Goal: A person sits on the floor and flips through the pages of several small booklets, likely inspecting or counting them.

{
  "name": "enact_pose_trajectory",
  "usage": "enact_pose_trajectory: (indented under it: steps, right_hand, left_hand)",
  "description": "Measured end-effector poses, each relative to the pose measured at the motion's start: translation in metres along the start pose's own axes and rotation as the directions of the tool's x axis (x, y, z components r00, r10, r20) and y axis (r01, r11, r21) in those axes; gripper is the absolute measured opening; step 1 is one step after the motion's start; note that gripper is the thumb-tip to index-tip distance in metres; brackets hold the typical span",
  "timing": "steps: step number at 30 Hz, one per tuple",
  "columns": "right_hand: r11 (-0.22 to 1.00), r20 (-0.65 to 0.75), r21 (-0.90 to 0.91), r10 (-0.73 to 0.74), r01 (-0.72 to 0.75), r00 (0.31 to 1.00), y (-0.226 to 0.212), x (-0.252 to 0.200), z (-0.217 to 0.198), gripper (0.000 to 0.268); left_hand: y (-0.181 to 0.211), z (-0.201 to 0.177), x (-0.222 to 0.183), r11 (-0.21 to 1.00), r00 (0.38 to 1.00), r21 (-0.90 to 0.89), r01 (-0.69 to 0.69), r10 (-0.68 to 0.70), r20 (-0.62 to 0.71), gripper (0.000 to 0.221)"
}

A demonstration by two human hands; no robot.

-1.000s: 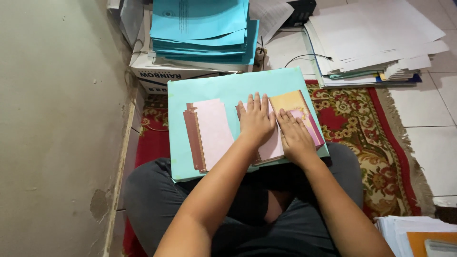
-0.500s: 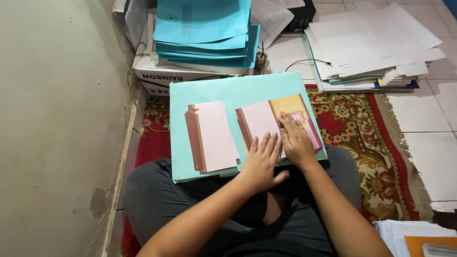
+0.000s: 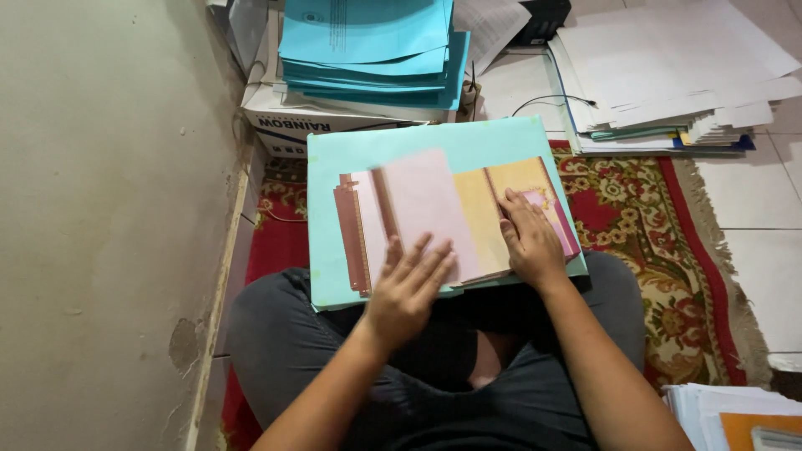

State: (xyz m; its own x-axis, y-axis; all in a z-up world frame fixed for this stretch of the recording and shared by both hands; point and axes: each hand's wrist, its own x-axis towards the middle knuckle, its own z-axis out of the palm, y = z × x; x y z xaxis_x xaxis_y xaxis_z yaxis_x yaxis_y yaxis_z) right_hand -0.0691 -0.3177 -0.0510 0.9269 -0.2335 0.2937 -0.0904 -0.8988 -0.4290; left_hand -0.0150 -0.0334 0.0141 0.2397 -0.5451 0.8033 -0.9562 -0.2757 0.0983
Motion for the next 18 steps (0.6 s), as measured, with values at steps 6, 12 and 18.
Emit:
enact_pose_trajectory:
  steps: [6,12,18]
  right_hand:
    - [0.999,-0.023,-0.034,0.017,-0.017,1.000,-0.007,-0.001,-0.002,0.051]
    - [0.994,-0.058,-0.111,0.011,-0.017,0.998,-0.010,-0.003,0.001,0.055]
    - [0.985,-0.140,-0.172,-0.048,0.023,0.989,-0.011,-0.004,0.004,0.049]
  left_hand:
    - [-0.059,0.010,-0.060,0.994,0.935,0.008,0.108,-0.105,0.338,0.048]
    - [-0.031,0.019,-0.018,0.994,0.953,-0.063,0.087,-0.065,0.296,0.051]
    - [0.002,0.122,0.027,0.994,0.975,-0.048,0.100,-0.088,0.206,0.055]
